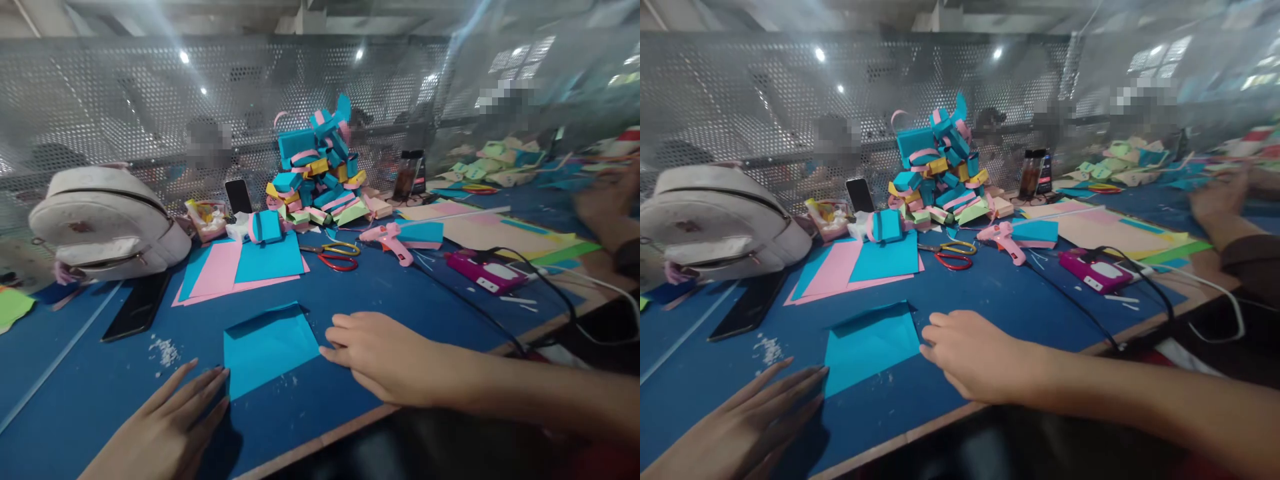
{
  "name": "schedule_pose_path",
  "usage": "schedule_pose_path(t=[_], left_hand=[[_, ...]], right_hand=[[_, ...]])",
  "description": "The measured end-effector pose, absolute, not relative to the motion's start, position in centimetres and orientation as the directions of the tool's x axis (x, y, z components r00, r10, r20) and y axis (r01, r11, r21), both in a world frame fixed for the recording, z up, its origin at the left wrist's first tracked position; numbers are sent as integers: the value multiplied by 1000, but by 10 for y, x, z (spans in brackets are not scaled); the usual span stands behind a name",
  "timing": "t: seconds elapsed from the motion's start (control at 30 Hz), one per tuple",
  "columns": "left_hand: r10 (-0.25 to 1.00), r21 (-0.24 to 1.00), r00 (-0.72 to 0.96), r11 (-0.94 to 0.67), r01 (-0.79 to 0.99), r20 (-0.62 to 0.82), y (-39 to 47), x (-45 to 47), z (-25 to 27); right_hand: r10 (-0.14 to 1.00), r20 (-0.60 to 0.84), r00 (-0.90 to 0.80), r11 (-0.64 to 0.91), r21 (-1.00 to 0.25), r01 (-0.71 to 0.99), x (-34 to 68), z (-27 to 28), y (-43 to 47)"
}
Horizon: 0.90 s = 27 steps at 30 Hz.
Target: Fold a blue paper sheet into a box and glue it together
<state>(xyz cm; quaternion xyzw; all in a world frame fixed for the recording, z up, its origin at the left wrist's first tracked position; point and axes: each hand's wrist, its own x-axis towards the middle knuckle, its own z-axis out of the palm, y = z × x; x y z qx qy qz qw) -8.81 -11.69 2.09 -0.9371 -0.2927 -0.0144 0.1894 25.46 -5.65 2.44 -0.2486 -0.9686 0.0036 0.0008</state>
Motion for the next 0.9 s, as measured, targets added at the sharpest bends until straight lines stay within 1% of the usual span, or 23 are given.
schedule_pose_path(t=[0.1, 0.13, 0.2, 0.27, 0.3, 0.33, 0.43, 0.53, 0.6, 0.67, 0.73, 0.9], left_hand=[[588, -297, 807, -761, 577, 62, -122, -79, 36], [606, -263, 794, -760, 595, 47, -123, -76, 39], [641, -180, 766, -749, 638, 48, -122, -71, 41], [674, -86, 732, -728, 681, 98, -115, -69, 37], [699, -44, 704, -705, 708, 126, -110, -69, 34], [727, 10, 666, -677, 736, 167, -102, -68, 31], [778, 182, 592, -626, 758, 210, -74, -67, 22], [823, 353, 501, -567, 744, 266, -44, -66, 19], [874, 527, 398, -485, 698, 278, -27, -66, 18], [903, 608, 344, -428, 669, 256, -14, -67, 17], [923, 663, 323, -377, 647, 209, -5, -68, 16], [949, 815, 315, -186, 549, 4, 0, -75, 26]], right_hand=[[477, -16, -879, 877, -57, 478, 254, 34, -49], [474, -3, -881, 878, -81, 473, 252, 36, -44], [476, 79, -876, 875, -136, 464, 248, 37, -34], [493, 177, -852, 867, -177, 465, 240, 34, -24], [495, 194, -847, 866, -193, 462, 235, 32, -20], [493, 193, -848, 866, -204, 457, 230, 29, -17], [457, 181, -871, 882, -223, 416, 216, 25, -14], [421, 222, -879, 898, -237, 370, 211, 29, -16], [413, 252, -875, 906, -208, 368, 213, 34, -17], [392, 286, -874, 920, -141, 366, 219, 39, -17], [351, 333, -875, 934, -52, 355, 227, 40, -15], [251, 465, -849, 919, 161, 360, 250, 32, -5]])
